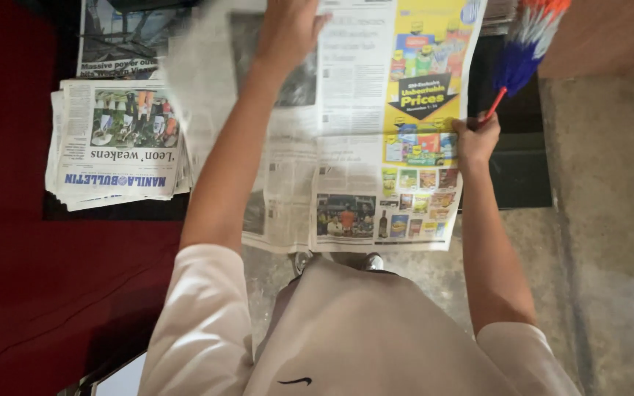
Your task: Cleaning and dusting a stack of newspapers using a feather duster.
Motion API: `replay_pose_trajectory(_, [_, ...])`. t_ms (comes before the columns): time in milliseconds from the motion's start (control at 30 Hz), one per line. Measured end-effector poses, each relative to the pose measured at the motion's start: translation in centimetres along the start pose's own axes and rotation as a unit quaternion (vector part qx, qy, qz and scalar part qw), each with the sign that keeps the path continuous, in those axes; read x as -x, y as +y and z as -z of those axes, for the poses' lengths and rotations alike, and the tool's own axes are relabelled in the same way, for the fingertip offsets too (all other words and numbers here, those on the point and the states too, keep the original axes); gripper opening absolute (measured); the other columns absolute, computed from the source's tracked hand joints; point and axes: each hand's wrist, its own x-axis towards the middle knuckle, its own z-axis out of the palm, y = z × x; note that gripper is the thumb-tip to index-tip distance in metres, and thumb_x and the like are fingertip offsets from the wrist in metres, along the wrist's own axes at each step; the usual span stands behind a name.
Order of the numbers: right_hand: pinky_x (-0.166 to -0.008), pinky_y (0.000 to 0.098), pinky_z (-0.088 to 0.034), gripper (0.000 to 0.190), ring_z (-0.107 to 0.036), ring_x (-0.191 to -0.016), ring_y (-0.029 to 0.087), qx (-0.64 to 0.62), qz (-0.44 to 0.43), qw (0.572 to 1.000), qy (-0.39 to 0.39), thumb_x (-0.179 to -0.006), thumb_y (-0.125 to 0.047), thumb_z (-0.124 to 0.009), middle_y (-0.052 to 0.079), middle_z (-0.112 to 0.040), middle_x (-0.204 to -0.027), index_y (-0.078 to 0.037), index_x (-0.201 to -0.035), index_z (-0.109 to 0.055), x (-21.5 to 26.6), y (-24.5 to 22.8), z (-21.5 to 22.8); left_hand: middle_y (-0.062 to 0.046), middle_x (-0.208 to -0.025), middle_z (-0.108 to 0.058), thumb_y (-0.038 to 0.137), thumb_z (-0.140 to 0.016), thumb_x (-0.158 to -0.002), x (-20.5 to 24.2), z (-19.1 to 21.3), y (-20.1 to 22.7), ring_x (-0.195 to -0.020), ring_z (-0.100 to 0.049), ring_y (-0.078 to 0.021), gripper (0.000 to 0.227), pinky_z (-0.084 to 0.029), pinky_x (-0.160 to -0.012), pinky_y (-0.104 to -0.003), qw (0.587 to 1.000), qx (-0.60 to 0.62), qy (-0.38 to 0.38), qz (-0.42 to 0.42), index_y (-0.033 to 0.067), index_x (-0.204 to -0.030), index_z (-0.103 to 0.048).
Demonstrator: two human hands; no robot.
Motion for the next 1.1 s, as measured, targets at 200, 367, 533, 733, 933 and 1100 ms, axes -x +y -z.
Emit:
replay_pose_trajectory(200, [-0.072,0.0347,-0.058,0.043,-0.065,-0.077,0.021,0.137,-0.002,0.989,0.055,-0.077,0.002,-0.083,0.008,-0.062,-0.094,-0.009,-0.105,-0.053,-2.5,4.3,1.3,-0.012,-0.136,-0.056,0.009,-0.086,-0.087,9.5,2.3,-0.3,-0.129,-0.050,-0.0341,0.039,-0.039,-0.107,-0.050,0.991,-0.064,-0.011,0.116,0.0089,-0.123,-0.071])
replay_pose_trajectory(367, [-0.066,0.0364,-0.052,0.038,-0.057,-0.064,0.022,0.171,0.128,0.977,0.015,-0.082,0.003,-0.081,0.007,-0.061,-0.082,-0.009,-0.095,-0.047,-2.5,2.1,2.1,-0.015,-0.158,-0.029,0.041,-0.071,-0.097,20.6,4.4,0.6,-0.149,-0.023,-0.0436,0.059,-0.024,-0.116,-0.070,0.915,-0.156,-0.176,0.329,0.0193,-0.148,-0.050])
replay_pose_trajectory(533, [-0.079,0.0517,-0.055,0.040,-0.075,-0.089,0.041,0.274,0.127,0.951,0.062,-0.081,-0.017,-0.090,0.013,-0.074,-0.083,-0.014,-0.097,-0.054,-4.9,2.8,1.6,-0.018,-0.168,-0.021,0.048,-0.053,-0.105,28.2,5.0,3.8,-0.154,-0.021,-0.0424,0.065,-0.013,-0.114,-0.078,0.883,-0.147,-0.285,0.342,0.0203,-0.161,-0.035])
replay_pose_trajectory(733, [-0.073,0.0523,-0.055,0.018,-0.071,-0.087,0.044,0.234,0.191,0.945,0.124,-0.099,-0.022,-0.069,0.017,-0.065,-0.093,-0.009,-0.101,-0.058,-1.7,-1.1,1.0,-0.013,-0.169,-0.024,0.061,-0.046,-0.104,30.8,5.7,6.4,-0.153,-0.026,-0.0389,0.069,-0.023,-0.109,-0.081,0.853,-0.185,-0.299,0.385,0.0280,-0.163,-0.030])
replay_pose_trajectory(933, [-0.076,0.0426,-0.044,0.021,-0.056,-0.084,0.034,0.010,0.064,0.992,-0.104,-0.096,-0.006,-0.043,0.018,-0.058,-0.086,-0.002,-0.100,-0.063,8.1,-3.0,1.3,-0.016,-0.170,-0.016,0.039,-0.056,-0.104,24.3,4.9,12.4,-0.157,-0.012,-0.0394,0.065,-0.013,-0.113,-0.078,0.865,-0.136,-0.301,0.378,0.0202,-0.162,-0.034])
replay_pose_trajectory(1100, [-0.087,0.0567,-0.053,0.011,-0.069,-0.098,0.049,0.237,0.103,0.948,-0.185,-0.099,-0.016,-0.068,0.020,-0.074,-0.093,-0.012,-0.110,-0.068,11.7,-3.8,3.1,-0.008,-0.167,-0.029,0.042,-0.049,-0.106,22.4,-2.2,17.2,-0.155,-0.023,-0.0351,0.055,-0.023,-0.114,-0.074,0.925,-0.088,-0.305,0.211,0.0299,-0.159,-0.039])
